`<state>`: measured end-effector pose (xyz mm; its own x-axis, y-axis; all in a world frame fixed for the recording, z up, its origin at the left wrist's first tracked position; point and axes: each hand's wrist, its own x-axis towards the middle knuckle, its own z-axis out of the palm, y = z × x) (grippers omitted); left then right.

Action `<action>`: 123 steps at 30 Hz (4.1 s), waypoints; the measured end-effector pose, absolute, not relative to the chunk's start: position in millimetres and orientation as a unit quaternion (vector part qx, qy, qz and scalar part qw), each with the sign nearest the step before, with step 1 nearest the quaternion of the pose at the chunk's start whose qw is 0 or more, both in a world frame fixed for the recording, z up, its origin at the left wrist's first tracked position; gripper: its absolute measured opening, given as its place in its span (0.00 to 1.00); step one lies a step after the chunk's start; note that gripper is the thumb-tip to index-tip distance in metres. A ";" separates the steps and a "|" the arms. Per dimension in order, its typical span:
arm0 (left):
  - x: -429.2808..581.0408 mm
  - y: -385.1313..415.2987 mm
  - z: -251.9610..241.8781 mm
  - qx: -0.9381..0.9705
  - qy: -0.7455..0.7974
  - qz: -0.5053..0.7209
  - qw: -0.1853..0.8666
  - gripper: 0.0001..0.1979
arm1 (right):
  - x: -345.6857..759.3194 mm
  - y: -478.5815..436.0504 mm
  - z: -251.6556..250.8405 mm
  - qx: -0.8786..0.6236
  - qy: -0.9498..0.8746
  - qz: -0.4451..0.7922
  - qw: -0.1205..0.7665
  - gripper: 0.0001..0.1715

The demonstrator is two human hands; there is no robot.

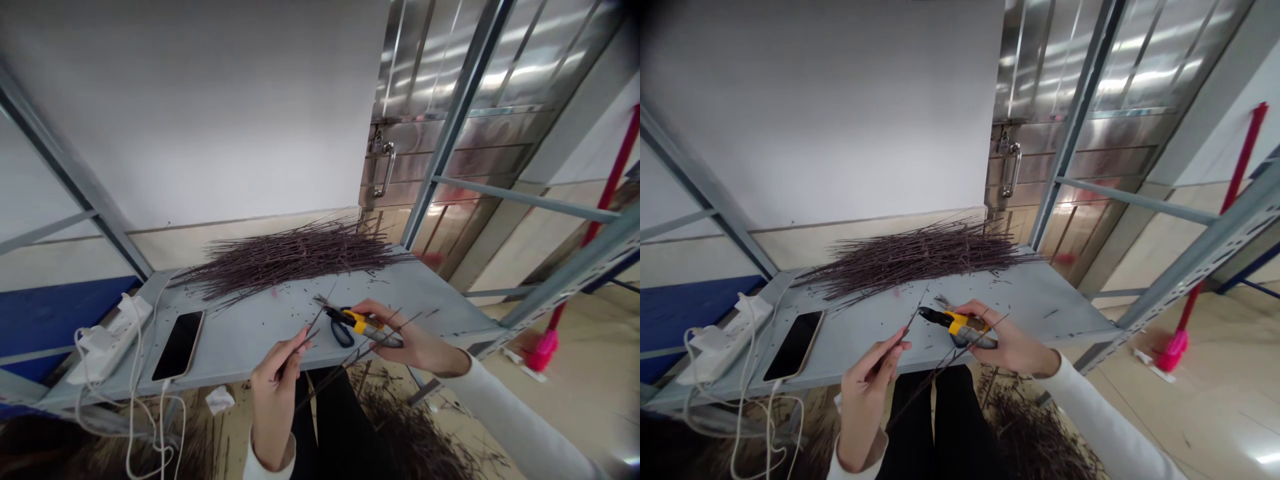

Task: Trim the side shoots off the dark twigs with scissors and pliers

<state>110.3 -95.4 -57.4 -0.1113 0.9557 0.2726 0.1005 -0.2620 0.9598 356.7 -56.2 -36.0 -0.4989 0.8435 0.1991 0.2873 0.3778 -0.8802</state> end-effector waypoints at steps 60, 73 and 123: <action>99.1 -94.9 -41.9 0.512 0.471 0.580 0.423 0.14 | 386.1 -0.3 -132.3 -0.791 -0.449 0.087 0.406 0.27; 90.0 -87.4 -49.2 0.504 0.471 0.587 0.425 0.12 | 375.8 7.7 -151.1 -0.757 -0.563 0.095 0.318 0.21; 58.6 -59.1 -74.8 0.519 0.502 0.468 0.510 0.13 | 226.5 -26.5 -54.4 -0.326 -0.454 0.569 0.603 0.19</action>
<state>58.6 -59.1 -74.8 0.0587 0.9979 -0.0263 0.0446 0.0237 0.9987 226.5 -26.5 -54.4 -0.0597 0.9823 0.1773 -0.3905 0.1405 -0.9098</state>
